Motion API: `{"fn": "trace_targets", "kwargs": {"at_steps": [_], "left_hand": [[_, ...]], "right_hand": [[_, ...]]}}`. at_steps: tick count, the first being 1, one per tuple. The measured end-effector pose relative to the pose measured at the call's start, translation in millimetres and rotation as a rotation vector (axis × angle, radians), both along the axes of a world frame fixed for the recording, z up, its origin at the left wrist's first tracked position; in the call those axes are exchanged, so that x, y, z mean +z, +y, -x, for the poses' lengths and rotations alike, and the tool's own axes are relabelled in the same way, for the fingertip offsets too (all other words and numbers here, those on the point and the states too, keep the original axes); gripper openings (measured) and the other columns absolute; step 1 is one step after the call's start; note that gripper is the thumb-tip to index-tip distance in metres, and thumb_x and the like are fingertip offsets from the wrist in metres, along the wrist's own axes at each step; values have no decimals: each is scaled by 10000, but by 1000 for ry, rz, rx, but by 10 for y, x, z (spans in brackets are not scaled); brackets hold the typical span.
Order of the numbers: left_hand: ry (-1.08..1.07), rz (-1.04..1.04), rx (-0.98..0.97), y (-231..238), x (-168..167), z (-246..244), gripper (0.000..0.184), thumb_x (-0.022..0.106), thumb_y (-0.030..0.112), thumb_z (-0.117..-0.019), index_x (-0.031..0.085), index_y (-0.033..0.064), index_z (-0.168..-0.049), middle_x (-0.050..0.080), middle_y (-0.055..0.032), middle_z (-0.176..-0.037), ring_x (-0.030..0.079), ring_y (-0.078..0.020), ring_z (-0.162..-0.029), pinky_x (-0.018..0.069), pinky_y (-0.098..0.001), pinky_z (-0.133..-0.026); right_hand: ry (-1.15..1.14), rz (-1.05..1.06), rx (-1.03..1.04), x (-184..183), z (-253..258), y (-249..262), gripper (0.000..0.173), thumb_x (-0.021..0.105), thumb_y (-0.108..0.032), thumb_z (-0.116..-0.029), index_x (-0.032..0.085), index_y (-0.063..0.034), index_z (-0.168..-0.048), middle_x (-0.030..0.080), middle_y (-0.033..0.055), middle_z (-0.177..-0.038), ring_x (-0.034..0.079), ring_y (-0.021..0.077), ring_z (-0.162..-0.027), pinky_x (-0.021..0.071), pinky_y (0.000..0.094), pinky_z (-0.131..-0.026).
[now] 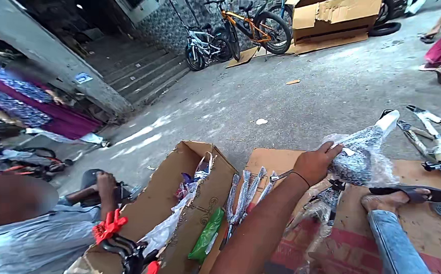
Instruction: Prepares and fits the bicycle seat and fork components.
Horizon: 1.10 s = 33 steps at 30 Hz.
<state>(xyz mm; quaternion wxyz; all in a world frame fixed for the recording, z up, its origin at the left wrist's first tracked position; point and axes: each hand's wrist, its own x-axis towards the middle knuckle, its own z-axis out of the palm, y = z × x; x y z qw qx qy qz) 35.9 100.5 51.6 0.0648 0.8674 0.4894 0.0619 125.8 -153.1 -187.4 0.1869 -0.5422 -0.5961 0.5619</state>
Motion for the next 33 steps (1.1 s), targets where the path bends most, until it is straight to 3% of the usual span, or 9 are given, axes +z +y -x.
{"fn": "trace_targets", "kwargs": {"at_steps": [4, 8, 11, 15, 18, 21, 24, 29, 33], "left_hand": [[26, 27, -2, -169, 19, 204, 803, 715, 24, -859, 454, 334, -1553, 393, -72, -1631, 726, -337, -837, 599, -553, -681], [75, 13, 52, -485, 115, 398, 767, 739, 103, -894, 447, 368, -1551, 414, -98, -1606, 702, -318, -754, 590, -533, -613], [92, 62, 100, -625, 114, 577, 810, 748, 120, -895, 395, 386, -1575, 436, -127, -1580, 707, -342, -766, 596, -559, -639], [111, 202, 141, -832, 7, 770, 986, 763, 94, -847, 247, 437, -1614, 360, -150, -1621, 715, -388, -859, 596, -607, -735], [164, 254, 161, -984, -49, 782, 1005, 715, 117, -872, 150, 484, -1618, 374, -137, -1608, 718, -356, -944, 600, -567, -801], [217, 252, 177, -1022, -29, 723, 964, 683, 136, -911, 136, 503, -1614, 472, -158, -1527, 715, -374, -943, 590, -583, -808], [206, 237, 188, -854, 21, 690, 976, 712, 115, -900, 154, 446, -1630, 563, -217, -1403, 695, -432, -994, 569, -639, -835], [286, 235, 247, -425, 79, 799, 1037, 743, 128, -881, 105, 457, -1630, 603, -249, -1314, 680, -461, -1027, 557, -659, -842], [301, 230, 284, -380, 66, 934, 1036, 757, 196, -895, 74, 411, -1644, 627, -249, -1303, 672, -466, -1079, 538, -671, -889]], "right_hand": [[229, -64, -445, 184, -451, 142, 443, 580, -193, -1022, 537, 65, -1380, 698, 220, -1095, 717, 297, -905, 609, 488, -794], [385, -20, -679, 461, -751, 234, 550, 466, -296, -1080, 368, 12, -1525, 635, 234, -1274, 724, 279, -923, 625, 444, -748], [449, -17, -667, 731, -779, 195, 524, 510, -255, -1057, 417, 5, -1502, 647, 214, -1296, 723, 284, -999, 625, 442, -795], [496, -106, -537, 896, -564, 89, 527, 642, -213, -971, 518, 23, -1426, 660, 176, -1293, 691, 244, -1106, 604, 423, -900], [526, -122, -453, 940, -329, 39, 554, 695, -231, -938, 536, 15, -1408, 673, 135, -1280, 691, 208, -1116, 602, 391, -930], [569, -77, -481, 1033, -145, -24, 683, 729, -226, -910, 430, -2, -1482, 649, 129, -1321, 694, 211, -1107, 609, 395, -914], [635, -112, -639, 1173, -184, -59, 844, 732, -223, -900, 273, -39, -1584, 587, 142, -1391, 678, 232, -1128, 613, 401, -898], [655, -180, -736, 1273, -716, -194, 514, 618, -178, -980, 493, 2, -1445, 682, 151, -1256, 713, 277, -1049, 634, 432, -828], [647, -166, -793, 1256, -1114, -551, 447, 598, -157, -988, 536, 8, -1399, 699, 156, -1211, 719, 290, -1017, 634, 433, -812]]}}
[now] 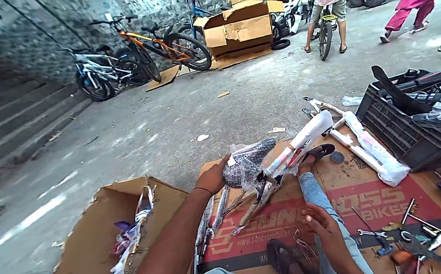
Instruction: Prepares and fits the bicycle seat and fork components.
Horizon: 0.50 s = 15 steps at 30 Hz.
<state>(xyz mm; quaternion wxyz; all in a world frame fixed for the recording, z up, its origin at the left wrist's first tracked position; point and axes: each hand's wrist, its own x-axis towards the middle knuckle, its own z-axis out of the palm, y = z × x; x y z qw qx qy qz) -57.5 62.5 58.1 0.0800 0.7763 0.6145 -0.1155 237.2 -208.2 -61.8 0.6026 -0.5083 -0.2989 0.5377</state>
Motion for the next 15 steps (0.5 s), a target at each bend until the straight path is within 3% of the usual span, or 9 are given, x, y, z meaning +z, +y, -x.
{"fn": "trace_targets", "kwargs": {"at_steps": [6, 15], "left_hand": [[33, 8, 42, -111, -47, 163, 1060, 757, 223, -905, 13, 343, -1650, 681, -240, -1239, 683, -455, -1100, 526, -656, -937], [3, -26, 30, -158, -104, 191, 1079, 764, 188, -892, 10, 269, -1660, 712, -250, -1142, 706, -469, -1007, 537, -664, -887]], "right_hand": [[52, 84, -22, -171, -6, -428, 426, 600, -122, -981, 545, 10, -1383, 711, 149, -1162, 716, 270, -970, 621, 415, -781], [-33, 9, 120, -254, 276, -274, 404, 659, -148, -974, 582, 3, -1341, 724, 100, -1140, 719, 212, -994, 619, 385, -855]]}}
